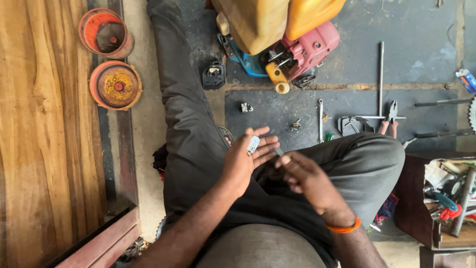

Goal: The person sits on the floor of a repair workshop servicing the carburetor of a small engine. They use a screwdriver to loosen and tighten screws on the carburetor, handle small screws and metal fittings, turn the carburetor over, and work on its parts while holding it in their lap.

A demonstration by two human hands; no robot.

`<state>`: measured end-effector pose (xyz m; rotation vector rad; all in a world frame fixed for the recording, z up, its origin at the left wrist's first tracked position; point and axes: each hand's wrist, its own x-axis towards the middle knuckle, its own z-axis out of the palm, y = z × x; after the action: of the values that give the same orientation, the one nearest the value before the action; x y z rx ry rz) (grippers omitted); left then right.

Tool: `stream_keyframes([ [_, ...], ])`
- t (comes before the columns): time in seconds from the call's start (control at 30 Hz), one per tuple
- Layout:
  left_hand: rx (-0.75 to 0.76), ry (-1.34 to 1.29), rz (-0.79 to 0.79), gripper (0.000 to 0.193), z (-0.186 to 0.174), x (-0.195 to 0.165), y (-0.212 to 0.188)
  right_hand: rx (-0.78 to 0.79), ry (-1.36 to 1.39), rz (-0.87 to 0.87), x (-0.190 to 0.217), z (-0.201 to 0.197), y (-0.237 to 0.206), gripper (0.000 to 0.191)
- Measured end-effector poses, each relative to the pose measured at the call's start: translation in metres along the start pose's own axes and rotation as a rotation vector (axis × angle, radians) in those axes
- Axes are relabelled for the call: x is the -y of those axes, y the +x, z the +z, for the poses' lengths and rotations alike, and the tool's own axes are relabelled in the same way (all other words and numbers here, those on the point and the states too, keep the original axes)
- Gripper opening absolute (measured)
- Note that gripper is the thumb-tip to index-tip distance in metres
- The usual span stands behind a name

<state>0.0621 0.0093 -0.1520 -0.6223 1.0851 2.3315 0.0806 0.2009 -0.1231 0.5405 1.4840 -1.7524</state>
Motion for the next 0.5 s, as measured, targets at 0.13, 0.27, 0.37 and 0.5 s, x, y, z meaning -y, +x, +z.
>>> stream_keyframes([
  [0.13, 0.234, -0.184, -0.037, 0.068, 0.002, -0.03, -0.005, -0.184, 0.168, -0.196, 0.007, -0.025, 0.027, 0.023],
  [0.27, 0.4, -0.278, -0.034, 0.07, 0.019, -0.048, -0.012, -0.271, 0.255, -0.189, -0.005, -0.044, 0.071, 0.024],
  [0.37, 0.462, -0.301, -0.033, 0.07, 0.033, -0.054, -0.016, -0.292, 0.078, -0.253, -0.019, -0.053, 0.085, 0.028],
  [0.5, 0.497, -0.254, -0.009, 0.067, 0.044, -0.059, -0.02, -0.257, -0.064, -0.457, -0.021, -0.052, 0.082, 0.035],
])
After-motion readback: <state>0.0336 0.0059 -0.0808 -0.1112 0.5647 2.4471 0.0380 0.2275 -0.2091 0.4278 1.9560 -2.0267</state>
